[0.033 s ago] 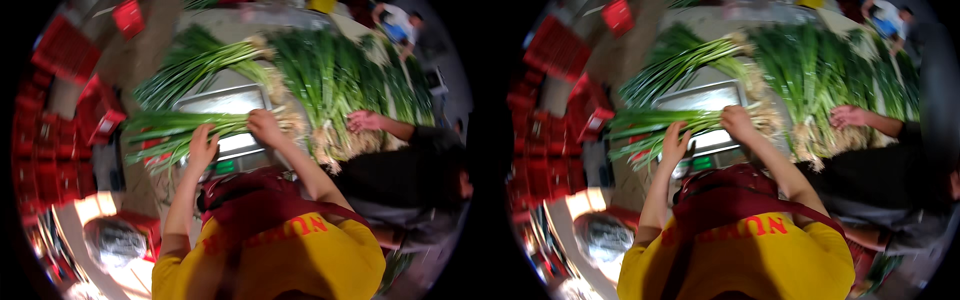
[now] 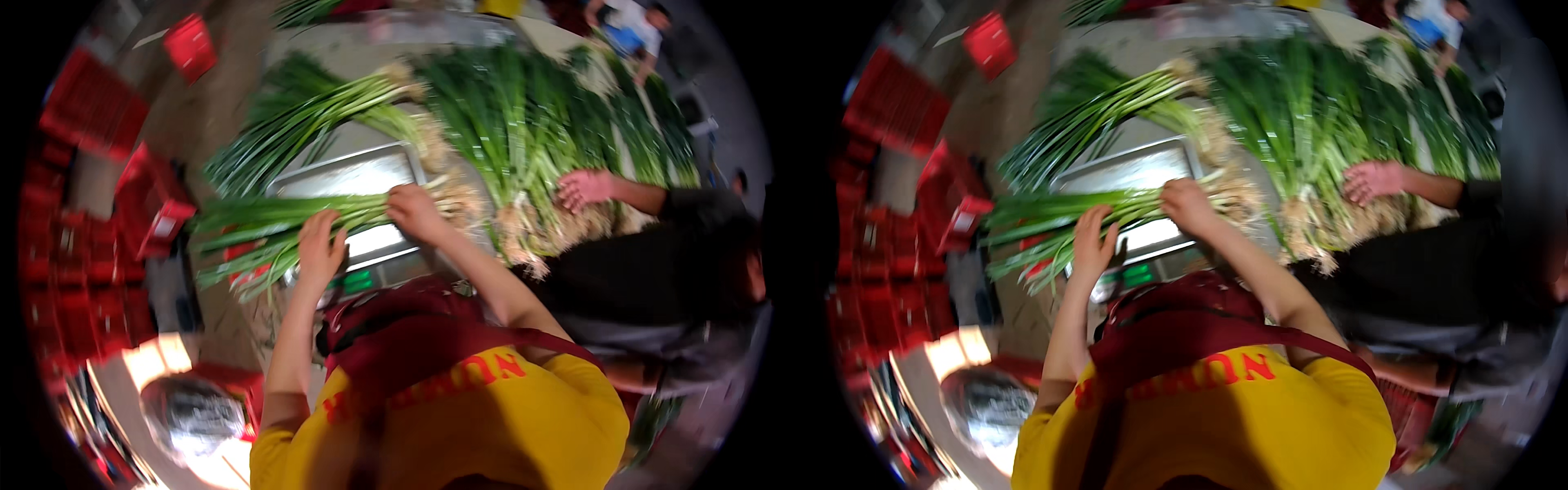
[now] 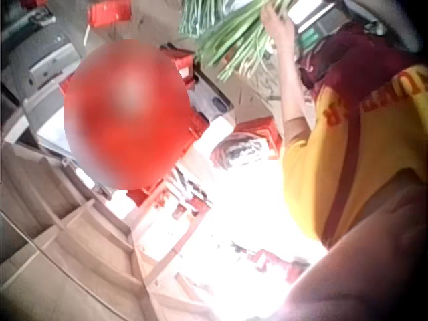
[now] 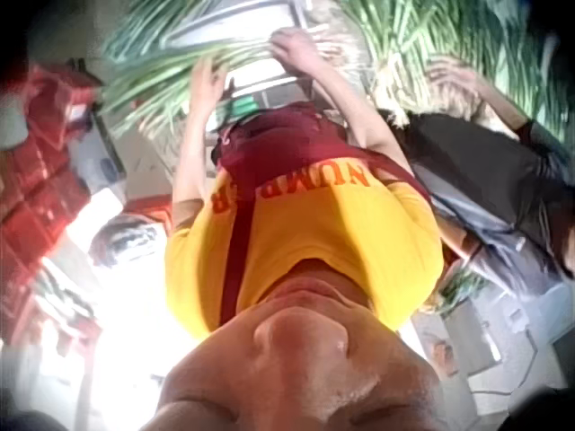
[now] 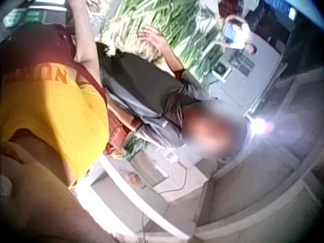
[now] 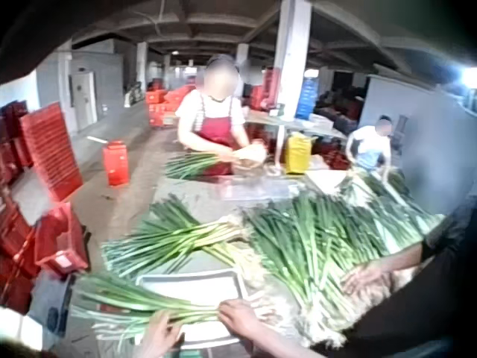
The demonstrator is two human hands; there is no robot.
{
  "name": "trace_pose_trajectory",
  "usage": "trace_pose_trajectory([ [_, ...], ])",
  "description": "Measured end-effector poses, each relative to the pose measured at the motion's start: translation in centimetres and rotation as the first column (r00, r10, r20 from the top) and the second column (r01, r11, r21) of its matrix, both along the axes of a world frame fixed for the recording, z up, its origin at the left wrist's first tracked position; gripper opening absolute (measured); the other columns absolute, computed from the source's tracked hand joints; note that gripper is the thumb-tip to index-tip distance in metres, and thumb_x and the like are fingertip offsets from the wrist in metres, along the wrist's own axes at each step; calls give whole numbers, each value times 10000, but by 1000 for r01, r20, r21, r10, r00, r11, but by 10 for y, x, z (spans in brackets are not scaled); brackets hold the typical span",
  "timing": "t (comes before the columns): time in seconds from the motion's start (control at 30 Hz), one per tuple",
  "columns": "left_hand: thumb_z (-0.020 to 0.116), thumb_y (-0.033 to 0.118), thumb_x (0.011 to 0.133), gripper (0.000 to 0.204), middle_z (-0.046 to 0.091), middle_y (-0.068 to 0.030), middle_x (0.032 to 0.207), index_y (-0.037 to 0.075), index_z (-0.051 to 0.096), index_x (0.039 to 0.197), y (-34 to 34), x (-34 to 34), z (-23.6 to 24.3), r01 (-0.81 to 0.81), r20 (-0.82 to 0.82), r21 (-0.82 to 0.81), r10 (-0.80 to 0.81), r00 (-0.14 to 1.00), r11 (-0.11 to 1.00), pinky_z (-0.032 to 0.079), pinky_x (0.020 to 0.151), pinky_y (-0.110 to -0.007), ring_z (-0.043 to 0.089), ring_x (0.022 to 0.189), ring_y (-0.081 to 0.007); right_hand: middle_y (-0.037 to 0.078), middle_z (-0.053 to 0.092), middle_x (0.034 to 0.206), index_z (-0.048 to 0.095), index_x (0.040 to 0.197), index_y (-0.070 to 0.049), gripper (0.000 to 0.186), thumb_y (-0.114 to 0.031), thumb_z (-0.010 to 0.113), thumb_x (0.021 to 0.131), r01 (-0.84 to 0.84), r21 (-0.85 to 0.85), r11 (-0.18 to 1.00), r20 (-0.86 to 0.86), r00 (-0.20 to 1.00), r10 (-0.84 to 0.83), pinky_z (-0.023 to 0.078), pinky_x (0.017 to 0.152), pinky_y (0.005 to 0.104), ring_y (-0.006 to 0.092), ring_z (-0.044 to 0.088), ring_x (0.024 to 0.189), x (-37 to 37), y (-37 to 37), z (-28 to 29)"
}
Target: The person repeatedly picks up bundles of green onions, places them on a digital scale to weigh them, and then sets them aside. The process is repeated continuously throughout the clip.
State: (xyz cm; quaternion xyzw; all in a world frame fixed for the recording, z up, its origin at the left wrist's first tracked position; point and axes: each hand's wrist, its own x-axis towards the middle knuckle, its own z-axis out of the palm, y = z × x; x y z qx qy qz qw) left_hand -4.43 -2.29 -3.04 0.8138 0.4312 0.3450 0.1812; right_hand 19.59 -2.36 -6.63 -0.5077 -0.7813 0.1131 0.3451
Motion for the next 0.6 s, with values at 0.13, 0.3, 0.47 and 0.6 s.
trace_pose_trajectory([
  [0.13,568,163,807,368,469,-90,1254,115,520,1168,7,15,-11,62,-298,43,-46,953,997,235,994,-474,398,1204,-271,75,585,842,578,756,-54,127,-156,647,724,-27,-113,993,-177,984,6,434,750,374,281,555,831,4,3,-4],
  [0.3,545,112,821,345,483,-74,1237,133,532,1165,23,27,-31,127,-334,58,-101,937,990,249,995,-479,413,1194,-248,77,568,807,586,770,-62,106,-150,634,736,75,-90,993,-244,965,-95,440,723,374,286,541,818,15,-6,10],
  [0.47,502,113,843,313,519,-98,1176,97,537,1154,23,39,-35,136,-300,102,-100,949,985,261,1002,-450,458,1142,-259,57,583,791,601,789,-48,75,-114,636,783,132,-317,939,-582,755,-302,451,656,295,172,571,722,27,-20,1],
  [0.6,518,168,835,354,487,-104,1219,85,513,1179,21,38,-38,145,-342,120,-96,935,982,245,1014,-461,427,1166,-268,10,588,728,566,907,-27,100,-117,585,867,-80,-454,887,-873,240,-425,449,613,209,70,556,703,34,-16,7],
])
